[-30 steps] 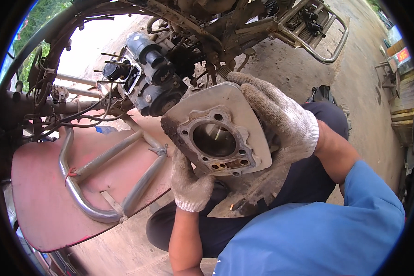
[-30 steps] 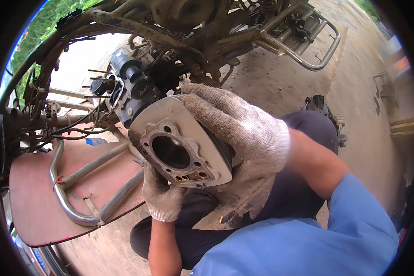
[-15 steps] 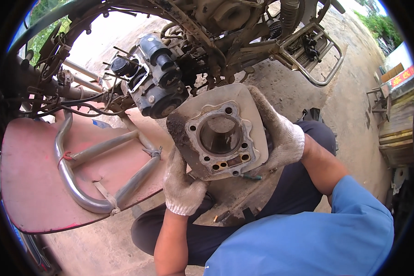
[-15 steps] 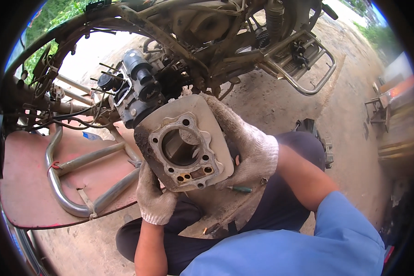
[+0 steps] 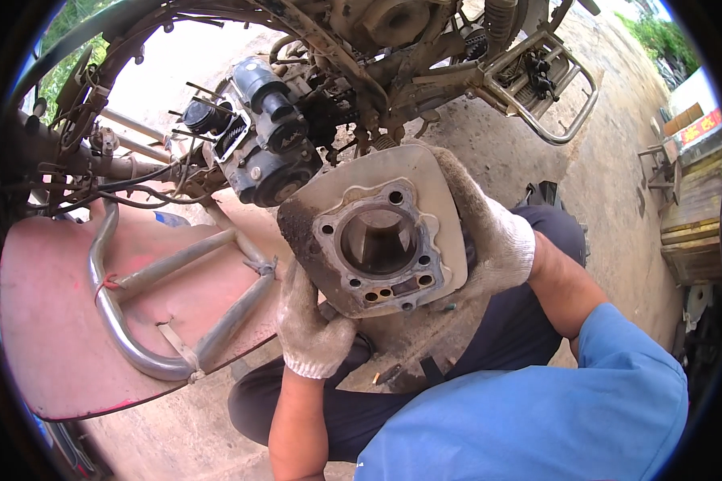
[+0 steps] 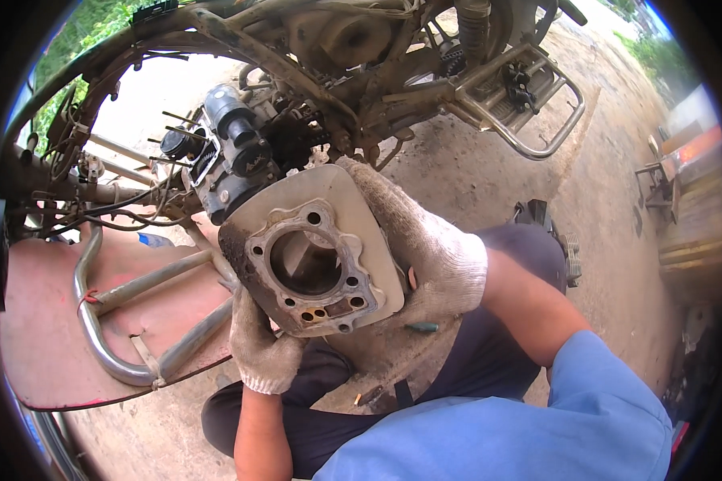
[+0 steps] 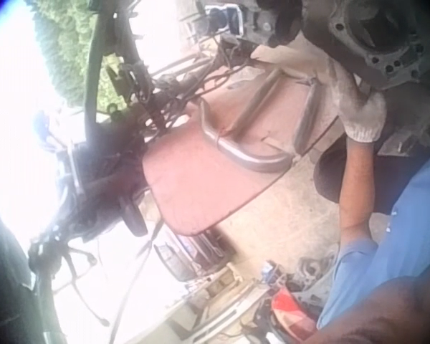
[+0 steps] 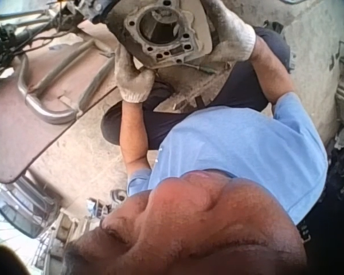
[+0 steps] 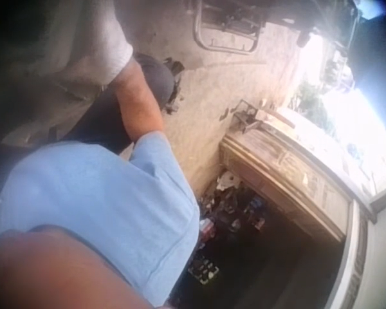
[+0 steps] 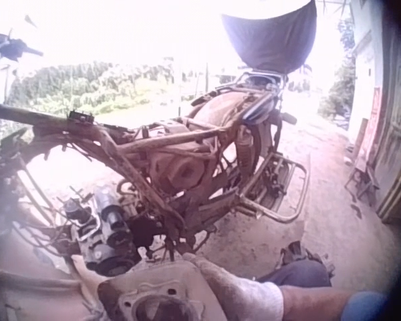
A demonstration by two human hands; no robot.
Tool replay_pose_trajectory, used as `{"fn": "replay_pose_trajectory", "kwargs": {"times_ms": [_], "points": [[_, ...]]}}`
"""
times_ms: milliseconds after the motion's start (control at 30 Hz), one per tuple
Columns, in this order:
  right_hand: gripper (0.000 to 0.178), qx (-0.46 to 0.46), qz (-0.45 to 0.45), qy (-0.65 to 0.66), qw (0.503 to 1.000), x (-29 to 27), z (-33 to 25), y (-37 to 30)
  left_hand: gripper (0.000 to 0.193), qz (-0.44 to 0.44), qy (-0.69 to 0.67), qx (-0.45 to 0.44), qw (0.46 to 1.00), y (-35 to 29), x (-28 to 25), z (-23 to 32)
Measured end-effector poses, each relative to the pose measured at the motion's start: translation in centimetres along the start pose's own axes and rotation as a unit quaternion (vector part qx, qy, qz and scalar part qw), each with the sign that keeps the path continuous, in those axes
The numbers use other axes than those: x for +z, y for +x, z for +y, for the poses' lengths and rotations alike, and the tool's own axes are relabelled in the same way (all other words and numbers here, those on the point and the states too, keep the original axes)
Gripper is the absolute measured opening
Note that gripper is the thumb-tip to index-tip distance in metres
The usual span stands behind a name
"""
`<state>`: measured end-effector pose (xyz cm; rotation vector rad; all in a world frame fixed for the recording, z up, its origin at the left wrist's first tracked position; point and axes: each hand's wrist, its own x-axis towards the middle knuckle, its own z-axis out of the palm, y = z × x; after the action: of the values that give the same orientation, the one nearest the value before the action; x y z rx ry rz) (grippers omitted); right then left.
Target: The person removes the engine cylinder head from a motorcycle by hand, using a screwdriver to pry components apart and loosening various parts while sitting on the ground.
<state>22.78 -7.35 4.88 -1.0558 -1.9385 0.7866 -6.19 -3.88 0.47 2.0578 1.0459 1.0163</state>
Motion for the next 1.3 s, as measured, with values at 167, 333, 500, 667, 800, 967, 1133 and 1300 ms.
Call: {"fn": "replay_pose_trajectory", "kwargs": {"times_ms": [167, 333, 500, 667, 800, 967, 1133, 1300], "points": [[0.161, 0.13, -0.033, 0.151, 0.979, 0.1, 0.0, -0.5, 0.077, -0.013, 0.006, 0.037, 0.999, 0.3, -0.4, 0.5], [0.166, 0.125, -0.002, 0.205, 0.971, 1.5, 2.0, -0.8, 0.082, -0.026, -0.023, 0.015, 0.999, 0.2, -0.4, 0.7], [0.16, 0.18, 0.034, 0.321, 0.929, 3.5, 2.3, -0.3, 0.084, 0.044, 0.003, 0.063, 0.997, 0.2, -1.0, 1.6], [0.116, 0.22, 0.045, 0.428, 0.875, 5.6, 0.9, 0.1, 0.065, 0.082, 0.014, 0.12, 0.989, 0.7, -2.6, 1.5], [0.09, 0.251, -0.002, 0.396, 0.883, 6.3, 0.6, -0.4, 0.05, 0.072, -0.004, 0.139, 0.988, 0.9, -3.7, 1.1], [0.101, 0.239, 0.007, 0.462, 0.854, 6.4, 1.6, -0.9, 0.036, 0.158, -0.001, 0.123, 0.98, 0.8, -3.3, -0.3], [0.069, 0.21, -0.062, 0.269, 0.938, 6.4, 1.6, -0.6, 0.032, 0.129, -0.087, -0.042, 0.987, 0.2, -2.2, -0.3], [0.061, 0.128, -0.105, -0.112, 0.98, 6.0, 1.8, -0.3, 0.031, 0.106, -0.112, -0.102, 0.983, -0.2, -1.7, -0.3]]}}
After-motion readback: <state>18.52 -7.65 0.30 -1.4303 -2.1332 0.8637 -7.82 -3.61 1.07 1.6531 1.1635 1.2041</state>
